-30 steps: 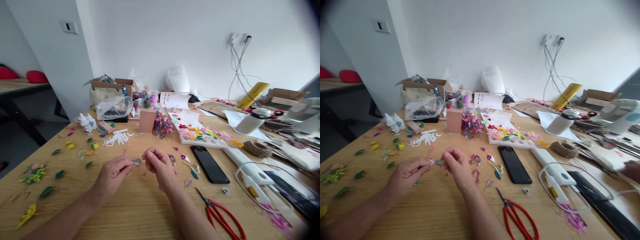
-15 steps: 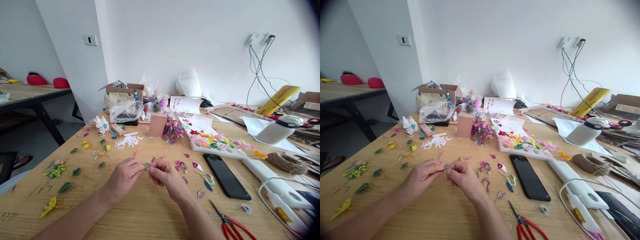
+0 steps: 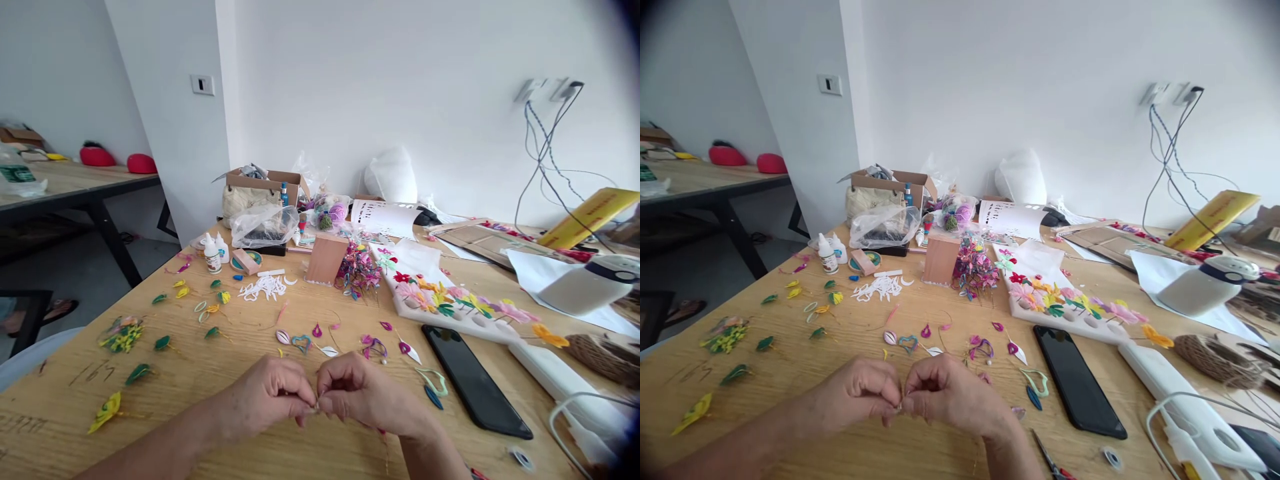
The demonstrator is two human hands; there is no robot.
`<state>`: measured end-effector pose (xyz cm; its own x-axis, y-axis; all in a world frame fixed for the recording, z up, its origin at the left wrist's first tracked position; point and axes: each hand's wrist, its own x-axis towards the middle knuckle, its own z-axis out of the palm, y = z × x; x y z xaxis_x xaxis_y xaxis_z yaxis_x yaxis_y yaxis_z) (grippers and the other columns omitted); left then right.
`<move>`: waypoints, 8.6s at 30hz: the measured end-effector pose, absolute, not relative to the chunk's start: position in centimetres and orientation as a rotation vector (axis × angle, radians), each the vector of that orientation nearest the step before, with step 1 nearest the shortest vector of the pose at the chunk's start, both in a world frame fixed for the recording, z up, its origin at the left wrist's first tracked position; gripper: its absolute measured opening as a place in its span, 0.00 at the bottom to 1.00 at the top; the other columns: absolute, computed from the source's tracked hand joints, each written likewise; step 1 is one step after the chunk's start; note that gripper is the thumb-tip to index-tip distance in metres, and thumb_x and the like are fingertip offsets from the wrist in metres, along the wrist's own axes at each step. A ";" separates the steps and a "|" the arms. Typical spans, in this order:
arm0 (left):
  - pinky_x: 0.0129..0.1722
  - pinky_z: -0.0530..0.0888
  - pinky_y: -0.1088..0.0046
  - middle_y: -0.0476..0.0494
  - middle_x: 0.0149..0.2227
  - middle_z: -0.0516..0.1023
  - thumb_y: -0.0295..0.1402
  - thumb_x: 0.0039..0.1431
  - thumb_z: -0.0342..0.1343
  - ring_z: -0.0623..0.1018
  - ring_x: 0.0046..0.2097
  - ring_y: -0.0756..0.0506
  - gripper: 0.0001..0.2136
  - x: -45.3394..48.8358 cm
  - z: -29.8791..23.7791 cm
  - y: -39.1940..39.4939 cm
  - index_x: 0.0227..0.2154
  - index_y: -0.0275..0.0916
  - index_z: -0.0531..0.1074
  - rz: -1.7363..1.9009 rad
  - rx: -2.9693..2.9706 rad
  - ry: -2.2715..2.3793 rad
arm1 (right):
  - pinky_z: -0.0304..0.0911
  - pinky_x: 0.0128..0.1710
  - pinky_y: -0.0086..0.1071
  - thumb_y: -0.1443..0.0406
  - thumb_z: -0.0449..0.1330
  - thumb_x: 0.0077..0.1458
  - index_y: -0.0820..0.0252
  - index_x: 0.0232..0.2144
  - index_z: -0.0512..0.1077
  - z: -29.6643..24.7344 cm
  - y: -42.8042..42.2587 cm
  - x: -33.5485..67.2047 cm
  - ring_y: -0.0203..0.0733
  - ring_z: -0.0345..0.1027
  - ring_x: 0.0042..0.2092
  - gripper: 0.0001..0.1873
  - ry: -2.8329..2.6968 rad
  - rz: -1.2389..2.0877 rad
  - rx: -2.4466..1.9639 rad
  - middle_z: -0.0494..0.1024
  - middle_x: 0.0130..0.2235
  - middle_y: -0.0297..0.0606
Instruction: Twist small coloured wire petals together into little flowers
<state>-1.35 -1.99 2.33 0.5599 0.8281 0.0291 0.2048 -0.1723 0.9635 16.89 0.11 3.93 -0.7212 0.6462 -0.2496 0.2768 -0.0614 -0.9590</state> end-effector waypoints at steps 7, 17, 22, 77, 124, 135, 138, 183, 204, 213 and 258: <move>0.24 0.68 0.78 0.47 0.23 0.71 0.34 0.45 0.59 0.70 0.23 0.52 0.05 -1.0 1.8 -2.9 0.24 0.41 0.79 0.654 1.623 0.802 | 0.46 0.19 0.22 0.62 0.60 0.45 0.65 0.22 0.70 3.8 0.0 17.5 0.27 0.51 0.21 0.10 -2.084 1.875 -0.924 0.64 0.20 0.28; 0.20 0.70 0.81 0.49 0.21 0.69 0.34 0.40 0.63 0.71 0.20 0.55 0.04 -0.1 1.0 -4.4 0.22 0.41 0.79 0.624 1.189 0.698 | 0.52 0.18 0.25 0.55 0.62 0.41 0.62 0.18 0.68 4.3 0.0 20.3 0.30 0.58 0.19 0.16 -1.751 1.882 -0.681 0.67 0.19 0.34; 0.18 0.69 0.84 0.48 0.22 0.71 0.31 0.40 0.64 0.72 0.19 0.55 0.01 -0.1 1.2 -4.4 0.20 0.41 0.79 0.606 1.132 0.661 | 0.46 0.12 0.23 0.54 0.61 0.41 0.58 0.12 0.62 4.3 0.0 21.8 0.26 0.48 0.10 0.18 -1.357 1.604 -0.361 0.60 0.12 0.28; 0.14 0.62 0.84 0.49 0.16 0.72 0.33 0.42 0.62 0.70 0.19 0.53 0.07 -0.4 1.5 -3.3 0.18 0.35 0.73 0.676 0.918 0.854 | 0.54 0.24 0.27 0.67 0.50 0.44 0.61 0.26 0.69 2.2 1.4 24.2 0.36 0.61 0.24 0.09 -1.433 0.512 -1.682 0.69 0.22 0.33; 0.31 0.64 0.76 0.49 0.22 0.71 0.32 0.46 0.58 0.68 0.28 0.50 0.06 -1.8 1.8 -0.7 0.20 0.35 0.72 1.058 1.063 1.108 | 0.57 0.29 0.26 0.72 0.52 0.51 0.59 0.28 0.67 3.9 1.3 17.5 0.34 0.63 0.29 0.06 -1.992 0.625 -1.097 0.71 0.27 0.34; 0.26 0.61 0.77 0.50 0.20 0.68 0.31 0.43 0.59 0.64 0.25 0.52 0.05 -0.9 1.9 -1.2 0.21 0.34 0.75 1.058 1.056 1.042 | 0.60 0.31 0.27 0.72 0.53 0.52 0.57 0.31 0.69 3.4 -0.1 15.3 0.35 0.66 0.32 0.07 -2.133 0.665 -0.793 0.74 0.29 0.35; 0.27 0.61 0.76 0.49 0.21 0.68 0.31 0.43 0.59 0.64 0.25 0.51 0.06 -0.7 2.0 -1.4 0.24 0.34 0.76 1.033 1.057 1.037 | 0.60 0.30 0.26 0.72 0.54 0.52 0.57 0.33 0.69 3.2 -0.1 15.1 0.35 0.67 0.32 0.07 -2.103 0.561 -0.820 0.74 0.29 0.35; 0.27 0.63 0.75 0.47 0.21 0.70 0.32 0.45 0.59 0.67 0.26 0.51 0.06 -0.8 1.6 -1.5 0.22 0.33 0.76 1.049 0.968 0.914 | 0.63 0.29 0.26 0.73 0.53 0.52 0.58 0.32 0.70 2.5 -0.4 14.3 0.35 0.67 0.32 0.08 -2.003 0.411 -0.771 0.73 0.30 0.37; 0.38 0.65 0.75 0.48 0.34 0.66 0.30 0.48 0.58 0.67 0.37 0.49 0.02 -1.0 0.9 -1.6 0.24 0.38 0.76 1.227 0.880 0.828 | 0.43 0.11 0.20 0.56 0.64 0.38 0.62 0.21 0.67 0.1 -0.2 11.7 0.24 0.53 0.15 0.16 -1.214 1.751 -0.894 0.68 0.18 0.27; 0.33 0.66 0.74 0.49 0.27 0.69 0.30 0.48 0.58 0.68 0.31 0.50 0.03 -0.8 1.1 -1.8 0.25 0.38 0.75 1.179 0.740 0.698 | 0.45 0.14 0.20 0.56 0.63 0.39 0.62 0.19 0.66 0.3 -0.4 11.9 0.24 0.52 0.15 0.16 -1.252 1.752 -0.901 0.65 0.17 0.26; 0.38 0.65 0.76 0.50 0.28 0.76 0.28 0.46 0.60 0.70 0.35 0.51 0.01 -0.8 1.1 -1.4 0.24 0.39 0.76 1.286 0.668 0.759 | 0.39 0.14 0.21 0.60 0.63 0.42 0.60 0.27 0.64 0.5 -0.6 11.7 0.24 0.44 0.16 0.13 -1.125 1.778 -0.861 0.60 0.19 0.23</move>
